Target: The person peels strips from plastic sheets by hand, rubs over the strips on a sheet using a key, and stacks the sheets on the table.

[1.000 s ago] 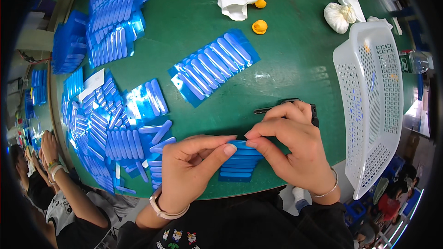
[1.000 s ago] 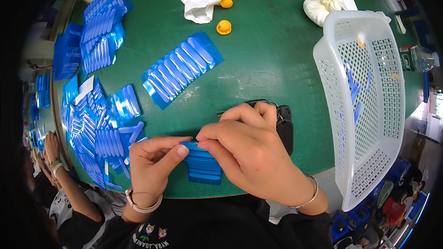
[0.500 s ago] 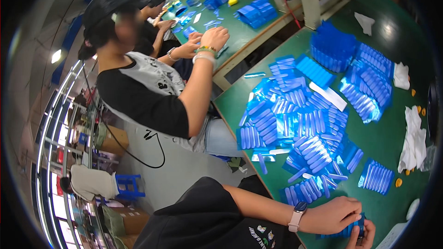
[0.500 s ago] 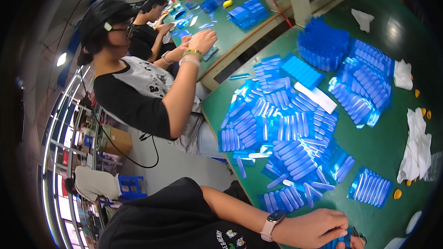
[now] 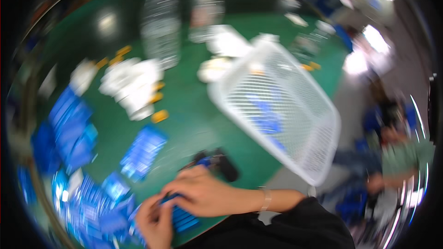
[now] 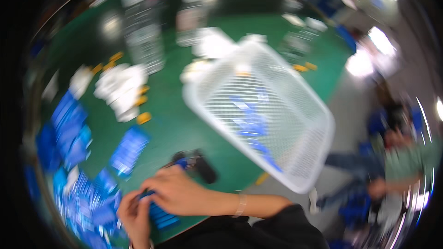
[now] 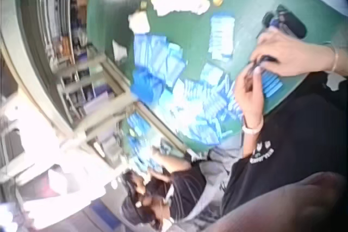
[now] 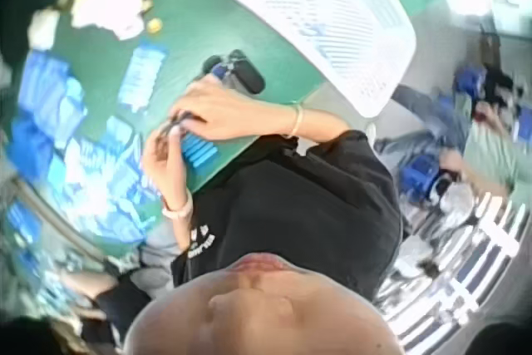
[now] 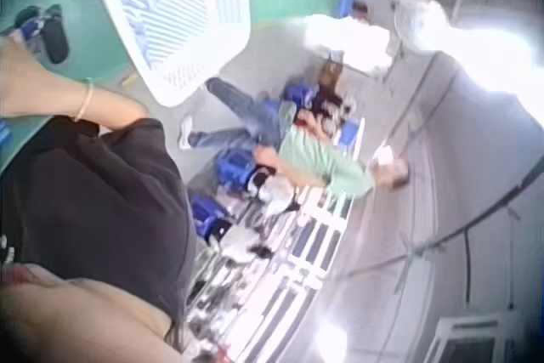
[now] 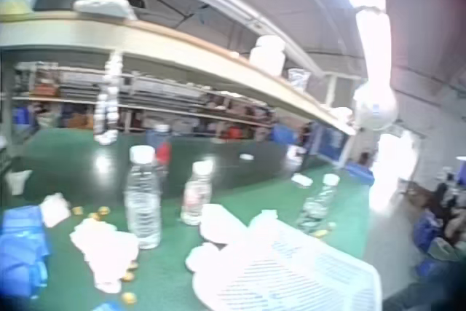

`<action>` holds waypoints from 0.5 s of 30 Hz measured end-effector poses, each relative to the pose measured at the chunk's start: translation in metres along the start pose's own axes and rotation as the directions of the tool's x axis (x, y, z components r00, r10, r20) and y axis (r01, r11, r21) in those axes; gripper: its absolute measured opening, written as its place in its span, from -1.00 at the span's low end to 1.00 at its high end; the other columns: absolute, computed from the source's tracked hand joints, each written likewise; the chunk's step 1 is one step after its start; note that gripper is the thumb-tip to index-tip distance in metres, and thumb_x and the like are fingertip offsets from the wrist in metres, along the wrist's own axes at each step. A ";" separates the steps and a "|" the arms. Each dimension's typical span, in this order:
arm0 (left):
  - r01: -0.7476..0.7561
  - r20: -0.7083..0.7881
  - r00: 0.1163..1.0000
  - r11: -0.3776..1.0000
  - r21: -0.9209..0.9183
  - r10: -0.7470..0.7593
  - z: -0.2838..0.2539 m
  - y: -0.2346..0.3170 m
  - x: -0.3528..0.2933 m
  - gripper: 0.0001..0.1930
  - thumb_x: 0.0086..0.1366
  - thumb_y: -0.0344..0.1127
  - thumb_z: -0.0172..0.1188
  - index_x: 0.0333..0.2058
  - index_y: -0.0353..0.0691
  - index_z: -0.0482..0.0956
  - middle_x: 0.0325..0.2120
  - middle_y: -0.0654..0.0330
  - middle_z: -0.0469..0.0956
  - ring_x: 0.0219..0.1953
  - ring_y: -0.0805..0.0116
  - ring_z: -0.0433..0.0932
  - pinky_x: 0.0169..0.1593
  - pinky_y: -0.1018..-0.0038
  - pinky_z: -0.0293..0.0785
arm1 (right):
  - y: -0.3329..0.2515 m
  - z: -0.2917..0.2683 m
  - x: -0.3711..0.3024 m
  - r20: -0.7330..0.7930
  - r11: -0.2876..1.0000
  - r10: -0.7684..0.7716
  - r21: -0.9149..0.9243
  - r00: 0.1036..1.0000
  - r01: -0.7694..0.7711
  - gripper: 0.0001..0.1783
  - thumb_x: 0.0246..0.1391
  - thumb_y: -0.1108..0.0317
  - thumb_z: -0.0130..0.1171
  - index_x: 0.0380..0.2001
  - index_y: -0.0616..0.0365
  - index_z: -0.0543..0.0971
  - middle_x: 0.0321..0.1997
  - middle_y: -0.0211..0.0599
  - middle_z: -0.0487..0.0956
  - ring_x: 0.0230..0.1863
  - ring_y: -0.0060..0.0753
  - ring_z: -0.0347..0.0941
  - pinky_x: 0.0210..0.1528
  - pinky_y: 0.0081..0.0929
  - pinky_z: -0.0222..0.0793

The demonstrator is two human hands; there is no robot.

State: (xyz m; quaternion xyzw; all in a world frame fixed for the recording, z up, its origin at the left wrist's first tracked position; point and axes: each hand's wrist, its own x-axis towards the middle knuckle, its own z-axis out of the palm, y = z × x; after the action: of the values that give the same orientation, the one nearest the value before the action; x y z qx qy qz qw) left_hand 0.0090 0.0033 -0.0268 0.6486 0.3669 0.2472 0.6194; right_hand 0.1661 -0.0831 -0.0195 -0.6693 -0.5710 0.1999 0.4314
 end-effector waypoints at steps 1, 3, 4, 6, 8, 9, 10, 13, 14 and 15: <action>-0.048 -0.001 0.999 0.999 -0.001 0.048 -0.006 -0.012 0.000 -0.82 0.16 -0.58 0.25 -0.22 -0.37 0.55 -0.36 0.19 0.59 -0.30 0.52 0.57 -0.24 0.64 0.50 | -0.001 -0.001 -0.005 0.017 0.998 0.025 0.055 1.000 -0.026 -0.73 0.06 0.35 0.16 -0.13 0.10 0.49 -0.31 -0.28 0.56 -0.10 -0.23 0.42 0.00 -0.26 0.13; -0.073 -0.025 0.997 0.986 0.153 0.078 0.008 0.016 0.002 -0.91 0.16 -0.62 0.25 -0.33 -0.46 0.57 -0.41 0.10 0.60 -0.38 0.41 0.57 -0.23 0.53 0.52 | 0.002 -0.010 -0.011 -0.020 0.993 0.113 0.038 0.993 -0.112 -0.71 0.07 0.35 0.14 -0.12 0.12 0.47 -0.32 -0.28 0.57 -0.10 -0.25 0.41 0.00 -0.28 0.11; -0.159 0.029 0.987 0.949 0.272 0.157 0.011 0.023 0.003 -0.91 0.16 -0.61 0.26 -0.33 -0.46 0.58 -0.41 0.09 0.60 -0.38 0.41 0.57 -0.22 0.53 0.52 | 0.002 -0.011 -0.012 0.010 0.985 0.162 0.063 0.987 -0.162 -0.72 0.06 0.35 0.14 -0.13 0.13 0.46 -0.32 -0.28 0.57 -0.12 -0.25 0.41 -0.02 -0.29 0.10; -0.252 0.093 0.968 0.888 0.386 0.234 0.017 0.030 0.001 -0.90 0.15 -0.61 0.26 -0.33 -0.46 0.59 -0.41 0.09 0.60 -0.37 0.40 0.57 -0.21 0.53 0.52 | 0.001 -0.012 -0.015 0.048 0.972 0.217 0.082 0.975 -0.221 -0.72 0.06 0.35 0.14 -0.13 0.14 0.46 -0.33 -0.30 0.60 -0.16 -0.27 0.41 -0.06 -0.33 0.10; -0.469 0.150 0.871 0.700 0.539 0.468 0.017 0.032 -0.004 -0.89 0.15 -0.59 0.27 -0.32 -0.45 0.60 -0.39 0.06 0.60 -0.38 0.34 0.58 -0.23 0.49 0.53 | -0.004 -0.012 -0.016 0.006 0.970 0.231 0.083 0.973 -0.230 -0.72 0.07 0.34 0.14 -0.13 0.13 0.46 -0.34 -0.34 0.60 -0.16 -0.29 0.41 -0.05 -0.33 0.10; -0.457 0.138 0.875 0.696 0.555 0.465 0.019 0.033 -0.008 -0.89 0.15 -0.59 0.27 -0.32 -0.45 0.60 -0.39 0.06 0.60 -0.38 0.34 0.58 -0.23 0.49 0.53 | -0.008 -0.013 -0.018 -0.019 0.970 0.232 0.083 0.972 -0.230 -0.72 0.07 0.33 0.14 -0.13 0.13 0.46 -0.34 -0.38 0.61 -0.15 -0.31 0.41 -0.05 -0.33 0.10; -0.421 0.093 0.891 0.735 0.532 0.444 0.019 0.031 -0.008 -0.88 0.15 -0.58 0.28 -0.31 -0.43 0.60 -0.39 0.04 0.60 -0.39 0.30 0.58 -0.24 0.47 0.53 | -0.008 -0.010 -0.016 0.001 0.973 0.209 0.102 0.978 -0.208 -0.72 0.07 0.33 0.14 -0.13 0.13 0.46 -0.34 -0.38 0.61 -0.15 -0.31 0.41 -0.05 -0.33 0.10; -0.235 -0.118 0.940 0.857 0.459 0.321 0.018 0.025 -0.007 -0.89 0.17 -0.48 0.31 -0.45 -0.41 0.59 -0.51 -0.01 0.57 -0.50 0.25 0.54 -0.40 0.37 0.48 | -0.009 -0.009 -0.017 0.004 0.973 0.205 0.103 0.979 -0.204 -0.71 0.08 0.30 0.16 -0.12 0.11 0.46 -0.34 -0.45 0.62 -0.12 -0.34 0.42 -0.03 -0.35 0.11; -0.188 -0.109 0.962 0.899 0.395 0.249 0.011 0.013 -0.004 -0.89 0.14 -0.53 0.31 -0.35 -0.40 0.58 -0.43 0.07 0.58 -0.42 0.38 0.56 -0.33 0.51 0.49 | -0.011 -0.010 -0.015 -0.015 0.971 0.232 0.067 0.973 -0.231 -0.68 0.07 0.29 0.19 -0.10 0.10 0.46 -0.33 -0.46 0.62 -0.10 -0.35 0.42 -0.01 -0.35 0.11; -0.136 -0.100 0.979 0.934 0.330 0.177 0.003 0.004 -0.005 -0.81 0.11 -0.59 0.30 -0.26 -0.40 0.57 -0.36 0.16 0.59 -0.35 0.52 0.58 -0.27 0.65 0.50 | -0.011 -0.012 -0.014 -0.032 0.966 0.258 0.035 0.966 -0.257 -0.65 0.06 0.29 0.21 -0.08 0.08 0.46 -0.32 -0.47 0.62 -0.08 -0.36 0.42 0.01 -0.36 0.12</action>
State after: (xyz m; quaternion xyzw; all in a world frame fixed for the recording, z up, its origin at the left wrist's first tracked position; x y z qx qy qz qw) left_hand 0.0086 -0.0022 -0.0229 0.7507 0.3883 0.2738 0.4590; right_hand 0.1648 -0.1002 -0.0074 -0.7345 -0.4685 0.2507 0.4220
